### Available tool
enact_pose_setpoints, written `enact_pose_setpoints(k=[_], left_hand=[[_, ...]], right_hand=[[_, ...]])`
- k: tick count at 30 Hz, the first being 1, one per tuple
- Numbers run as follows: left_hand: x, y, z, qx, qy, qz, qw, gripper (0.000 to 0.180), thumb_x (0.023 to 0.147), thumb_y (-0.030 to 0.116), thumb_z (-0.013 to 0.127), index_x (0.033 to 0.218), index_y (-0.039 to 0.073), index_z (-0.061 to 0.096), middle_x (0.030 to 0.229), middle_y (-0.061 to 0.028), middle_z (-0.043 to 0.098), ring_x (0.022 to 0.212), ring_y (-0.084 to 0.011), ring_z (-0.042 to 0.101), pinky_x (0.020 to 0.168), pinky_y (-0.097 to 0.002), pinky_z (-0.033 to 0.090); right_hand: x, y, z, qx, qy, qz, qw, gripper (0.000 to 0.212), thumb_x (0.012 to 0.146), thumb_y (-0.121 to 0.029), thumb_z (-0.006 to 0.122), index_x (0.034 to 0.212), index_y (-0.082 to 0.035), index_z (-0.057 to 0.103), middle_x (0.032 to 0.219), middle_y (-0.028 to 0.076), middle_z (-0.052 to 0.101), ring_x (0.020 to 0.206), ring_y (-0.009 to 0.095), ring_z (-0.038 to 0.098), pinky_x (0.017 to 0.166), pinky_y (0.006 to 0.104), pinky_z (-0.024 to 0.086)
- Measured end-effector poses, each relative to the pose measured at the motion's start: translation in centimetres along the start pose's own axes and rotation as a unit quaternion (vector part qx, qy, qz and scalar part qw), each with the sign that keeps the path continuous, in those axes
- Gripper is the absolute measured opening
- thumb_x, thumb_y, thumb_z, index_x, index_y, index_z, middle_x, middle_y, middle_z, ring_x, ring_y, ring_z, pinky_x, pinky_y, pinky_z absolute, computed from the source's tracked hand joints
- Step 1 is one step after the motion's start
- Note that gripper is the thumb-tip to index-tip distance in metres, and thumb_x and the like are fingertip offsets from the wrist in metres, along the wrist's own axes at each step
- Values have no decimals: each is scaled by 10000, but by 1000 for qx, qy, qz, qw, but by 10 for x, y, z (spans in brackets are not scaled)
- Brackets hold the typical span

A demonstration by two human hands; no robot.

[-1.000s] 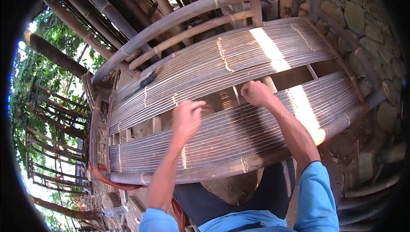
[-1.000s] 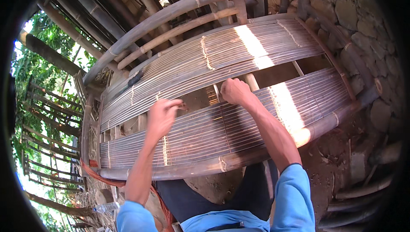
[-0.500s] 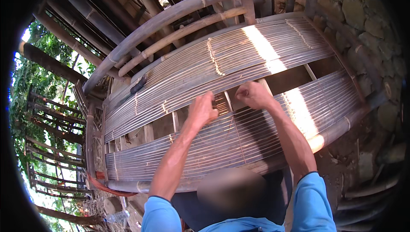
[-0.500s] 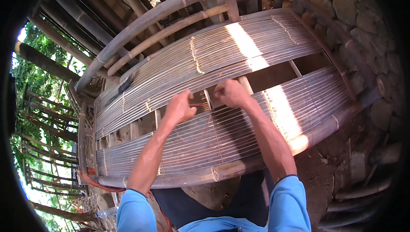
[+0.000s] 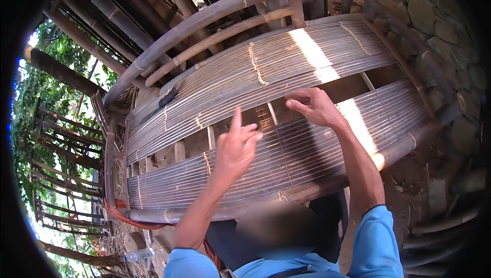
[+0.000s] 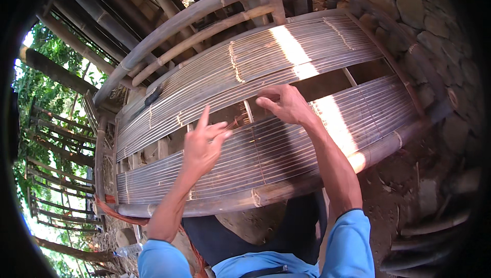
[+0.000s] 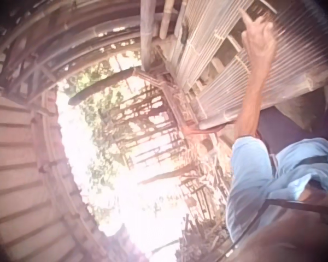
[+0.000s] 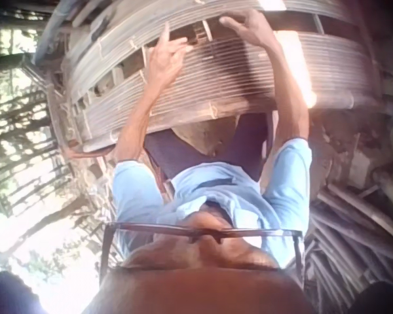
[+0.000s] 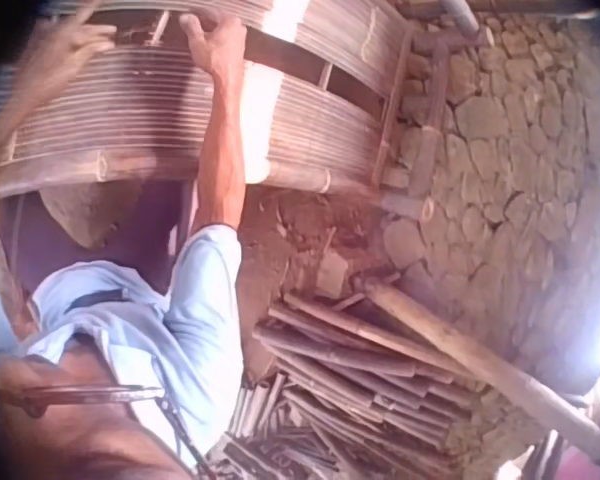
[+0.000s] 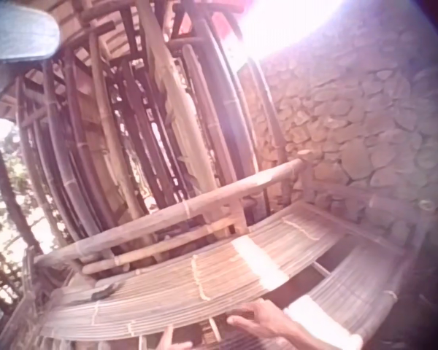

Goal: The person is weaving thin bamboo strips onto a frame and using a cord to tie and secure them.

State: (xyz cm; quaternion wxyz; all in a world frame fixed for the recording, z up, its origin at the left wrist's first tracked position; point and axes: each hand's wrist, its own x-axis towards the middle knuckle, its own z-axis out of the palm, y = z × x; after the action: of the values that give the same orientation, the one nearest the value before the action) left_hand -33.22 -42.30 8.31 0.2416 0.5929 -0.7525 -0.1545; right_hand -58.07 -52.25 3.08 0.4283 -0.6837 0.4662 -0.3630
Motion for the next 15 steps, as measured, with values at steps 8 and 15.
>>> enact_pose_setpoints(k=[8, 15], left_hand=[[-131, 26, -98, -426, -113, -5, 897, 397, 1048, 201, 572, 765, -39, 714, 748, -137, 741, 978, -321, 766, 1174, -614, 362], [-209, 36, -89, -329, -83, 16, 940, 375, 973, 286, 693, 741, -7, 662, 700, -122, 653, 810, -344, 734, 1033, -610, 467]], right_hand=[[-8, 30, 22, -82, -8, -52, 995, 365, 974, -356, 715, 986, 3, 778, 856, 182, 756, 838, 314, 736, 759, 432, 574], [-4, 32, 40, -263, -17, 52, 963, 330, 904, -368, 772, 864, -42, 803, 777, 190, 739, 757, 383, 722, 678, 466, 566]])
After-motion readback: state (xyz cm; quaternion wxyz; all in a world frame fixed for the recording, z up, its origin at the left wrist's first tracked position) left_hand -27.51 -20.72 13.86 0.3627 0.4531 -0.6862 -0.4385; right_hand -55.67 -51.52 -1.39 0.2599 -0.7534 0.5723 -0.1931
